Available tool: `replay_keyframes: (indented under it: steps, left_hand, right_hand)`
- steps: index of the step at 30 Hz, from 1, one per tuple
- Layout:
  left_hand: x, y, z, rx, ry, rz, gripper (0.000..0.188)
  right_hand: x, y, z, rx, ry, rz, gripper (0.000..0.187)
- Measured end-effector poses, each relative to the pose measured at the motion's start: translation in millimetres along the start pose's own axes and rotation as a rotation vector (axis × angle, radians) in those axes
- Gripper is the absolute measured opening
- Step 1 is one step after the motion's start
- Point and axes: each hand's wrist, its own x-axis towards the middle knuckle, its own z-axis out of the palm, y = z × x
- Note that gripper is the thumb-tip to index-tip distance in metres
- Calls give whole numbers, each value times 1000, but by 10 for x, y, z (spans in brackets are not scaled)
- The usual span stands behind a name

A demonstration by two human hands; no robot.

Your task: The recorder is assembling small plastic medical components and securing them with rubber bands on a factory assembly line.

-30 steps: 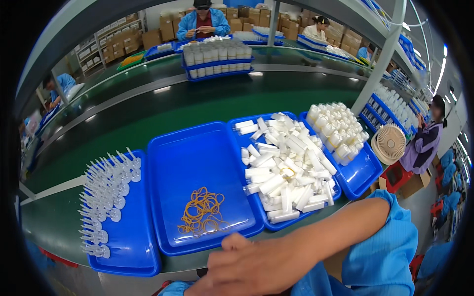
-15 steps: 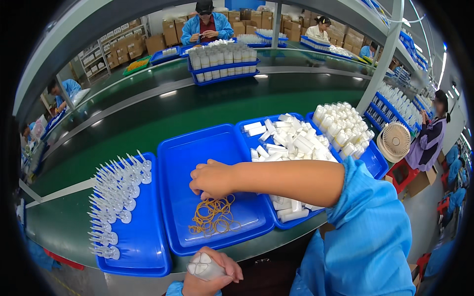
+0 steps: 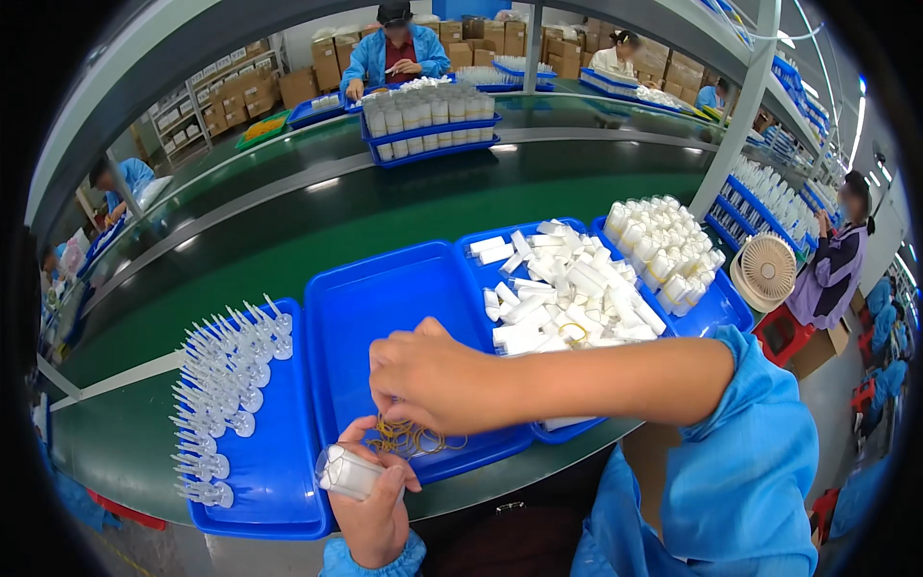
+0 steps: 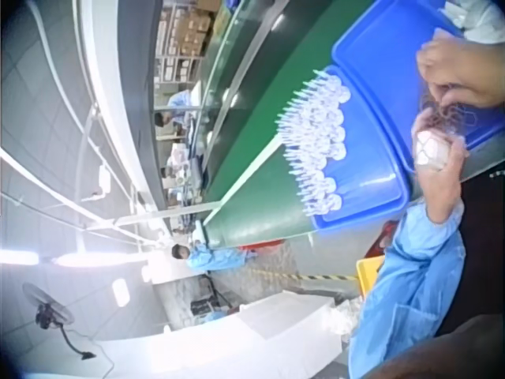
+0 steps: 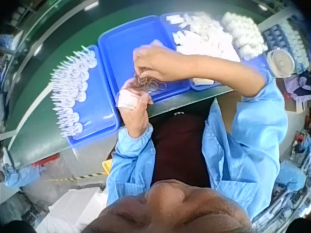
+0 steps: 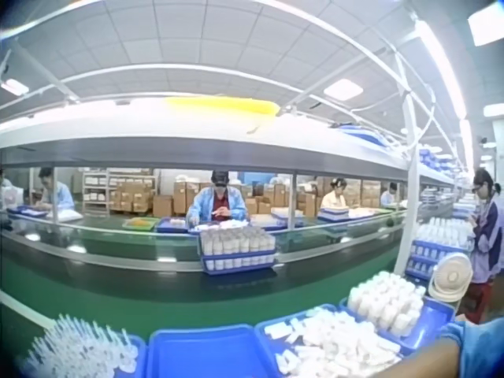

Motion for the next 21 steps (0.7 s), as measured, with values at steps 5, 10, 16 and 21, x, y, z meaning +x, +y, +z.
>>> replay_keyframes:
  steps: [5, 10, 16, 21]
  left_hand:
    - [-62, -26, -90, -534, -447, -390, 33]
    - [-117, 123, 40, -640, -776, -327, 30]
    - [-115, -37, 82, 428, -425, 81, 85]
    - [1, -89, 194, 540, -481, -7, 112]
  right_hand:
    - [-333, -255, -7, 178, 15, 13, 11]
    - [-698, -256, 12, 1896, 63, 263, 35]
    - [-815, -344, -259, 1701, 32, 250, 52]
    - [-863, -740, -113, 687, -291, -235, 25]
